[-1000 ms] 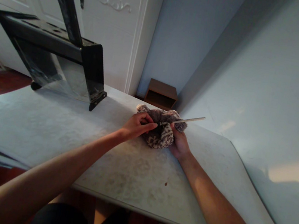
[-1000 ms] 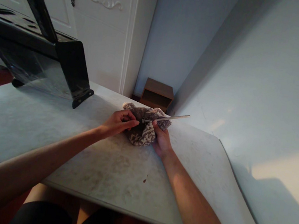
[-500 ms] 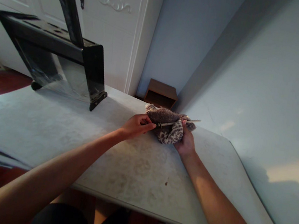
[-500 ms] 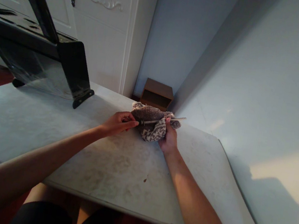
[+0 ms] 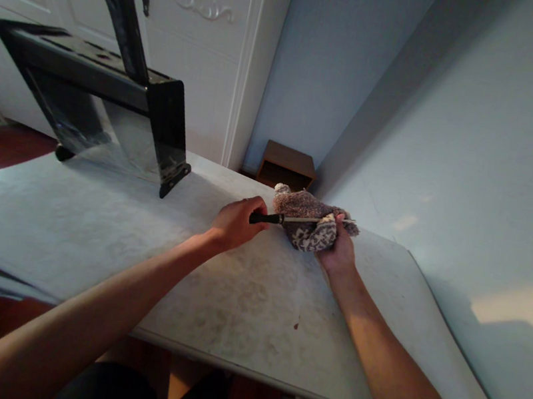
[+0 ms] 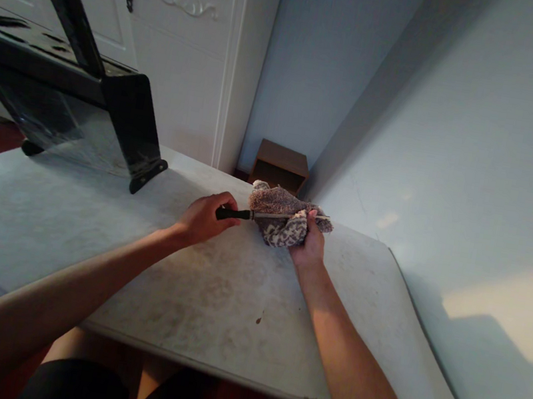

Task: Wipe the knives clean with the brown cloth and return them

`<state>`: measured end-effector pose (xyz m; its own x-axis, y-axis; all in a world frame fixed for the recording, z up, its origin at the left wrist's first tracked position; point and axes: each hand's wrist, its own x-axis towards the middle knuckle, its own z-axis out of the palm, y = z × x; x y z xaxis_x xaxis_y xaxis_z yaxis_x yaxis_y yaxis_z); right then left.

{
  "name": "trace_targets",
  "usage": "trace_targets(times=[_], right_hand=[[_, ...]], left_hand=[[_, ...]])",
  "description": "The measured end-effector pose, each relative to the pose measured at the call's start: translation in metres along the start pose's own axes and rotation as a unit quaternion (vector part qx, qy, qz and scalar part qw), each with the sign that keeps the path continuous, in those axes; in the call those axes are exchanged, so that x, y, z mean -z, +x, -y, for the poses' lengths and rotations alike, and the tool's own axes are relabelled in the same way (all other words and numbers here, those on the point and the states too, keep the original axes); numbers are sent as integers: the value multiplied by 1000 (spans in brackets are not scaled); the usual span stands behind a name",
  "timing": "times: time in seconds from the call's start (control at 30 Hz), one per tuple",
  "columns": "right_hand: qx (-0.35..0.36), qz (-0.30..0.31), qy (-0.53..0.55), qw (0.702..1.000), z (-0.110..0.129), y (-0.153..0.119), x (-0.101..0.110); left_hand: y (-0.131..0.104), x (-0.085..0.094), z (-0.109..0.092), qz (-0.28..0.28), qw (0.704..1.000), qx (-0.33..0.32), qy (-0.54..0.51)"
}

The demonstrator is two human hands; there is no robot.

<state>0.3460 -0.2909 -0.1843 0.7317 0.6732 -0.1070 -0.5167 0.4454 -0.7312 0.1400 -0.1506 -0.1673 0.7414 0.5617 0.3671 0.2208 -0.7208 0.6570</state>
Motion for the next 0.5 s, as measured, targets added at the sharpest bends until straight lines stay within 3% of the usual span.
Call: trace_targets(times=[0.23, 0.5], right_hand=[[-9, -6, -1, 1000, 8, 10, 11], [-24, -54, 13, 998, 11, 0, -2]], left_hand=[[1, 7, 0, -81, 991, -57, 93], [4, 11, -1, -110, 993, 26, -26]])
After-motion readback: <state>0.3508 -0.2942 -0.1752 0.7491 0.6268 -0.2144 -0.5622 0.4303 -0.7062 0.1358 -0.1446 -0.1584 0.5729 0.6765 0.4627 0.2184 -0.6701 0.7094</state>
